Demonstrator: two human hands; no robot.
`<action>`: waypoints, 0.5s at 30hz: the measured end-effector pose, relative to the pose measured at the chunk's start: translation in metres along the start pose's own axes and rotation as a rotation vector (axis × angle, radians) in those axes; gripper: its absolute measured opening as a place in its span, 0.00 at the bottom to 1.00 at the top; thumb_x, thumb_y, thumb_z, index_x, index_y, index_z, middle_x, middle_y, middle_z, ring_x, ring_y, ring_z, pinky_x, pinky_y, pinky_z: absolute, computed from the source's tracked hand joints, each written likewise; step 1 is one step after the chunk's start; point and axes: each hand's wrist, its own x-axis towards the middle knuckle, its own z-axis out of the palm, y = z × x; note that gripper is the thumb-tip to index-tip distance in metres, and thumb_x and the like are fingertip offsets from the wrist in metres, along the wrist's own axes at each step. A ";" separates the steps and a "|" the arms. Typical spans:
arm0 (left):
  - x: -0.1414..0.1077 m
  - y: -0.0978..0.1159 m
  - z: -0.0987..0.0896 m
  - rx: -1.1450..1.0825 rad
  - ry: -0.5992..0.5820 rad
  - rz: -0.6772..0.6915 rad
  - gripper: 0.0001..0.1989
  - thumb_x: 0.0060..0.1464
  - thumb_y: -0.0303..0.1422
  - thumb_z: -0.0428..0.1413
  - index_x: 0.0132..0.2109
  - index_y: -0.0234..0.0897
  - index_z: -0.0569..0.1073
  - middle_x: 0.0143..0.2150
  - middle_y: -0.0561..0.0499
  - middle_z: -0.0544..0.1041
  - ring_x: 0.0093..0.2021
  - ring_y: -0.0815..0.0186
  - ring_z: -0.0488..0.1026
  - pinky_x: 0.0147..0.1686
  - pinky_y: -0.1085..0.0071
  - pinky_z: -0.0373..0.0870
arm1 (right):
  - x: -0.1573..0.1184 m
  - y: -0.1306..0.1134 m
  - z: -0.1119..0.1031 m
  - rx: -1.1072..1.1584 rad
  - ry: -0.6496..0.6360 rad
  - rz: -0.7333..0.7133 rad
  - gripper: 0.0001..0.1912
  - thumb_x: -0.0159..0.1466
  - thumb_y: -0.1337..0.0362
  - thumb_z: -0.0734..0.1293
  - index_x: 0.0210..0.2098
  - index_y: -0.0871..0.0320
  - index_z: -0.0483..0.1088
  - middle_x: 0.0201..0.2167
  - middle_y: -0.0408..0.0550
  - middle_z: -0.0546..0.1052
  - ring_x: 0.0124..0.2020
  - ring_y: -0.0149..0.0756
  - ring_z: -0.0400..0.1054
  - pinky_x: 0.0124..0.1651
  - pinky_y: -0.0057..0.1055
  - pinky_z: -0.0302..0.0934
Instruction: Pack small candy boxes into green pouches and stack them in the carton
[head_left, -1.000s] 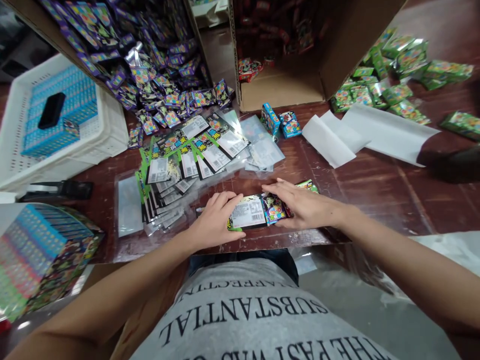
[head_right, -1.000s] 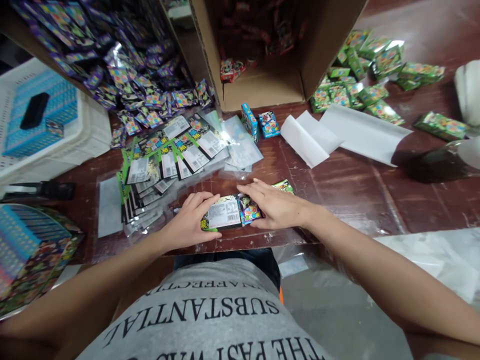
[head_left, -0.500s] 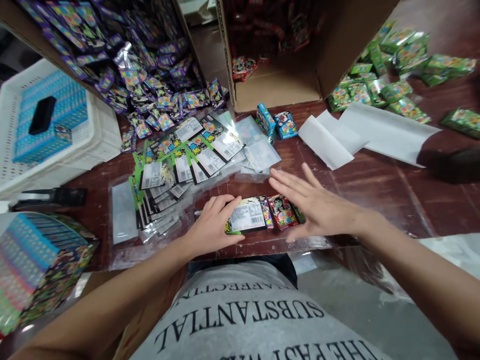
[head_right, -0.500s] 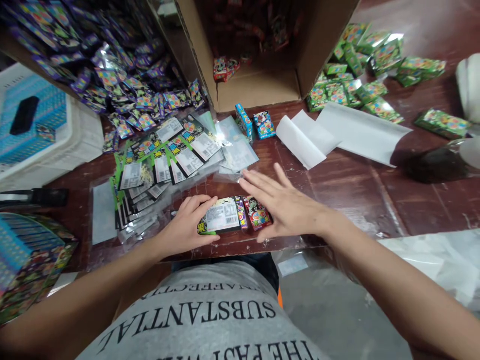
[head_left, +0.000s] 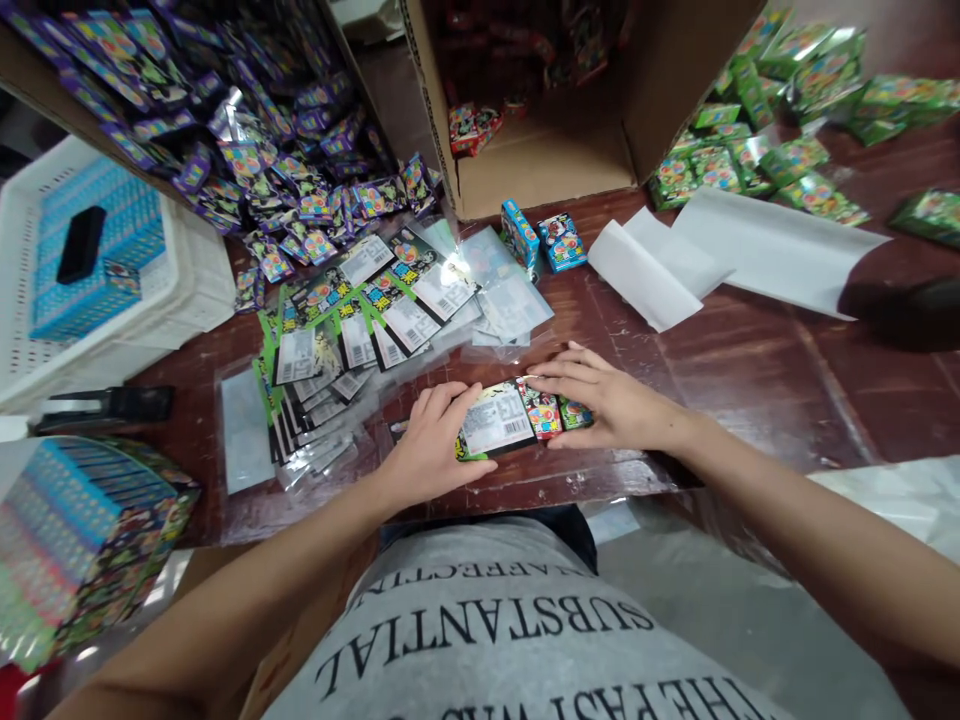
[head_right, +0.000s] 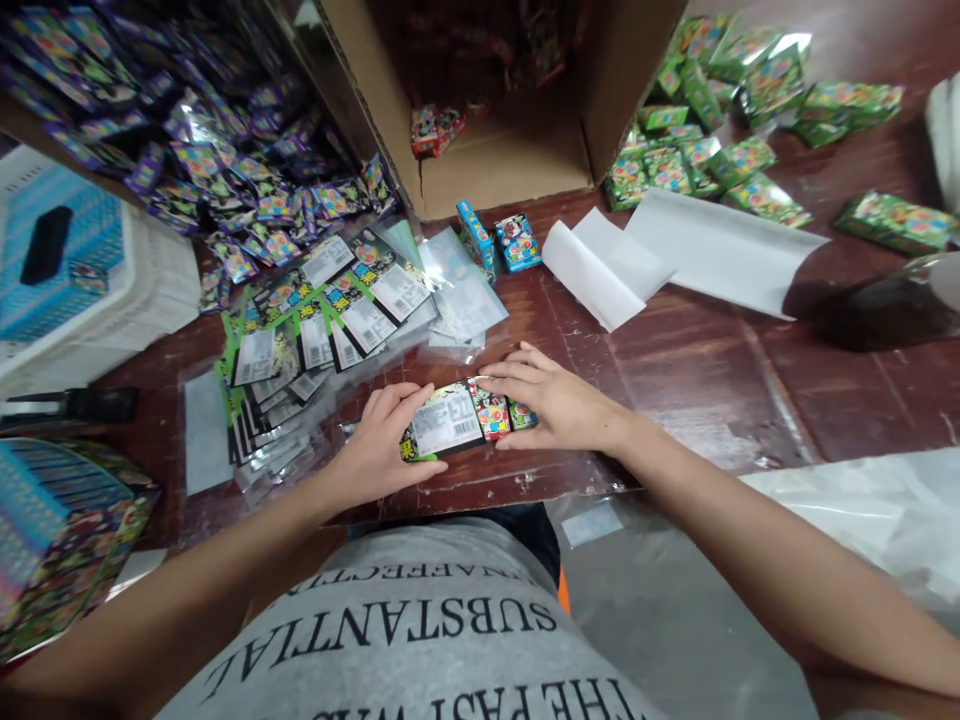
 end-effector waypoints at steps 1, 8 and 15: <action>-0.001 0.001 0.001 -0.003 0.008 -0.011 0.47 0.50 0.42 0.67 0.71 0.43 0.55 0.62 0.42 0.63 0.62 0.48 0.60 0.63 0.49 0.61 | -0.001 -0.003 0.000 -0.009 0.005 0.011 0.42 0.61 0.45 0.72 0.70 0.48 0.58 0.64 0.51 0.70 0.65 0.53 0.60 0.71 0.62 0.45; 0.002 -0.001 -0.001 0.024 -0.020 0.052 0.47 0.50 0.40 0.67 0.71 0.40 0.55 0.63 0.41 0.63 0.61 0.49 0.60 0.64 0.50 0.60 | 0.003 -0.015 0.007 -0.037 -0.045 -0.004 0.46 0.64 0.44 0.69 0.73 0.52 0.48 0.65 0.56 0.69 0.65 0.53 0.62 0.72 0.64 0.41; 0.005 -0.004 -0.006 0.058 -0.033 0.070 0.46 0.49 0.42 0.67 0.71 0.41 0.56 0.63 0.42 0.64 0.60 0.49 0.62 0.63 0.50 0.60 | -0.019 -0.010 -0.012 -0.138 -0.051 0.147 0.61 0.57 0.37 0.72 0.75 0.52 0.36 0.73 0.62 0.53 0.72 0.64 0.48 0.70 0.73 0.26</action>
